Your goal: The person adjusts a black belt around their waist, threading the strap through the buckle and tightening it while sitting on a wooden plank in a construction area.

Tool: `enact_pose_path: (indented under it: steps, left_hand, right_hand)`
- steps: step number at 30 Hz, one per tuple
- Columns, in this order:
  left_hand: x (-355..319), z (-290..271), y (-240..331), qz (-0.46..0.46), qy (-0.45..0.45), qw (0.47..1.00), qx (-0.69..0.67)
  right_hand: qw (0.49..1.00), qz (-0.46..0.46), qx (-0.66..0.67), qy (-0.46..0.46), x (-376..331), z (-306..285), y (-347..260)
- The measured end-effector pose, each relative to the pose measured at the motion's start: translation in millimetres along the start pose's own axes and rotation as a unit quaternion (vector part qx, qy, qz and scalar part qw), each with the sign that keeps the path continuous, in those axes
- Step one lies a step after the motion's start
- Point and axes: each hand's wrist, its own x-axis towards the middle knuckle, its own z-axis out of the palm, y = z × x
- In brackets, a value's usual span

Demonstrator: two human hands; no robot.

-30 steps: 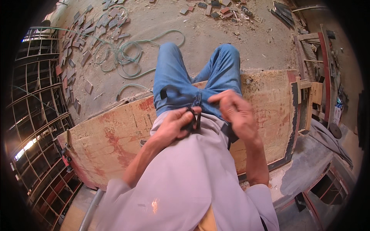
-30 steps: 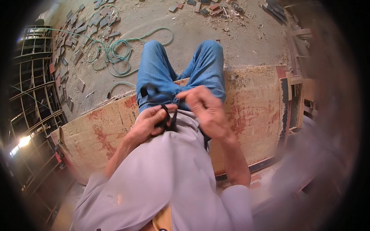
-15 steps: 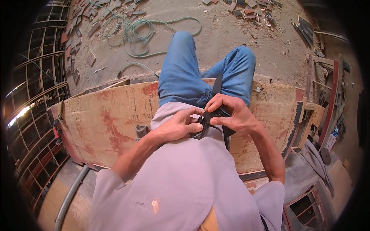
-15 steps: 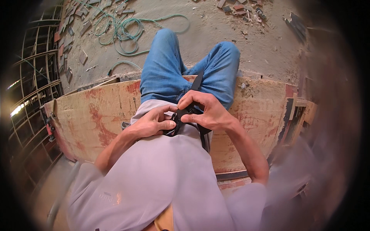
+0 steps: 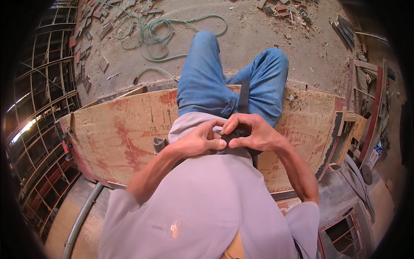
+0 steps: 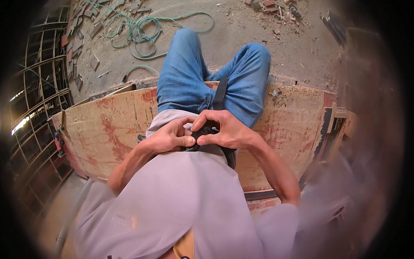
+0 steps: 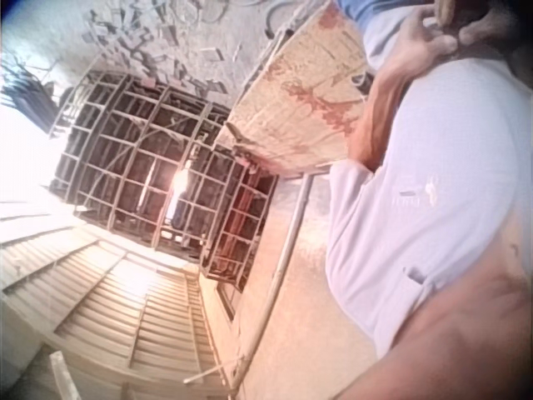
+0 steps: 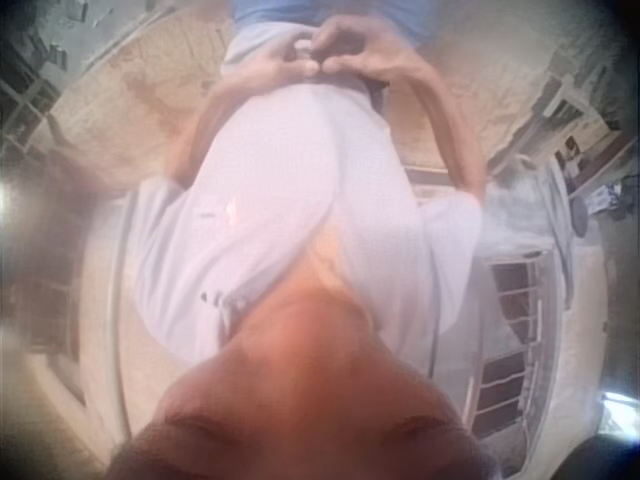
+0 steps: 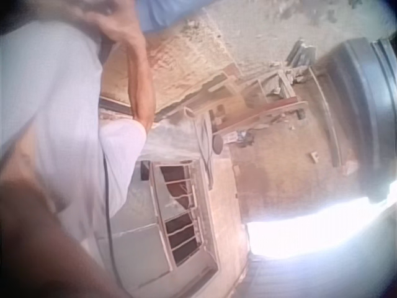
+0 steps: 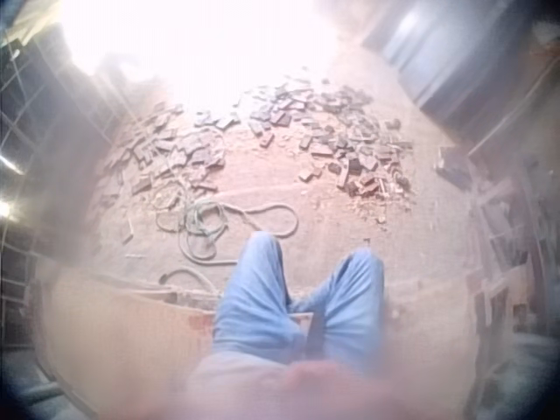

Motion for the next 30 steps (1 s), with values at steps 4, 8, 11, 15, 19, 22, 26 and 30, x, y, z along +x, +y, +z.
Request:
enact_pose_path:
  steps: [4, 8, 11, 15, 19, 22, 26, 30]
  left_hand:
    - [-4.8, 4.8, 5.6, -0.022, 0.015, 0.998, -0.052]
    - [-5.7, 6.4, 16.8, -0.055, 0.068, 0.995, -0.04]
    - [-10.0, 4.1, 27.6, -0.043, 0.073, 0.993, 0.085]
    - [-13.5, 13.4, 21.2, 0.056, 0.162, 0.929, 0.329]
    - [-24.6, 25.1, 30.9, 0.06, 0.227, 0.857, 0.46]
    - [-29.3, 13.4, 28.5, 0.051, 0.214, 0.871, 0.44]
    - [-16.9, -14.6, 18.7, 0.013, 0.194, 0.912, 0.361]
    - [-2.3, -0.4, 39.6, -0.001, 0.197, 0.897, 0.397]
  right_hand:
    - [0.999, 0.016, -0.035, -0.013, -3.8, 2.8, 8.3]
    - [0.991, -0.002, 0.119, 0.064, -18.5, -3.3, 12.0]
    - [0.968, -0.028, -0.07, 0.241, -50.6, -12.3, 8.7]
    - [0.888, 0.304, -0.233, 0.254, -91.2, 5.0, 9.9]
    - [0.927, 0.159, -0.073, 0.332, -104.8, 41.0, 28.4]
    - [0.905, 0.1, 0.076, 0.407, -99.6, 50.1, 52.2]
    - [0.818, -0.047, 0.142, 0.555, -91.7, 37.3, 47.8]
    - [0.784, -0.158, 0.111, 0.589, -77.2, 14.7, 2.0]
